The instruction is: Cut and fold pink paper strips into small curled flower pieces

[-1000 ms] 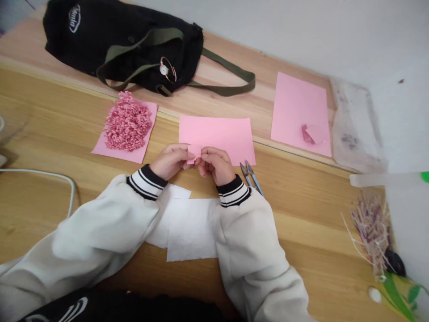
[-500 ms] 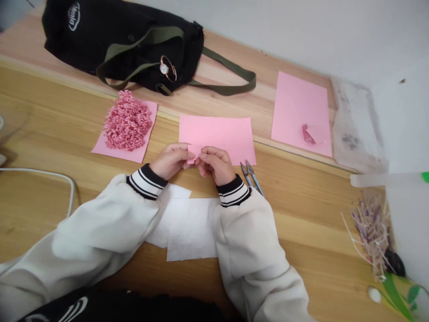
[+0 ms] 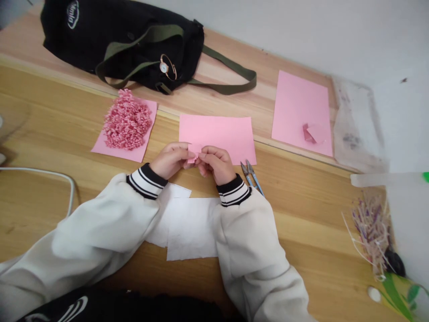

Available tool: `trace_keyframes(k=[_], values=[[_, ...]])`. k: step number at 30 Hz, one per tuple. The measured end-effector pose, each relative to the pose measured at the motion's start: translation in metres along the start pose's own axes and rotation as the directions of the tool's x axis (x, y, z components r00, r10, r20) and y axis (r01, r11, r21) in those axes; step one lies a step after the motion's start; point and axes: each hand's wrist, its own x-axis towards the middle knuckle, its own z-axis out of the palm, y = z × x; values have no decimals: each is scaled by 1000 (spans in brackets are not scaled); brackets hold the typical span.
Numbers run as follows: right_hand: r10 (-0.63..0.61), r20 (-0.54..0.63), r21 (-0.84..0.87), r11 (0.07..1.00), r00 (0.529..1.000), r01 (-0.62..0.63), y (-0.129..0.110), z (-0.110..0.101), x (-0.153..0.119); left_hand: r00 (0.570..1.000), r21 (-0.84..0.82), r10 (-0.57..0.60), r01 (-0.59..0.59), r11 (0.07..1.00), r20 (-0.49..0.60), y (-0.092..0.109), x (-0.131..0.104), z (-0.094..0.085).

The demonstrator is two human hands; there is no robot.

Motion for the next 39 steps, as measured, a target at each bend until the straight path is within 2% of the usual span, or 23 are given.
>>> trace_keyframes(k=[39], values=[[9, -5, -81, 997, 1000, -9, 2, -3, 0, 1000, 12, 9, -9, 1000, -7, -1, 1, -1]])
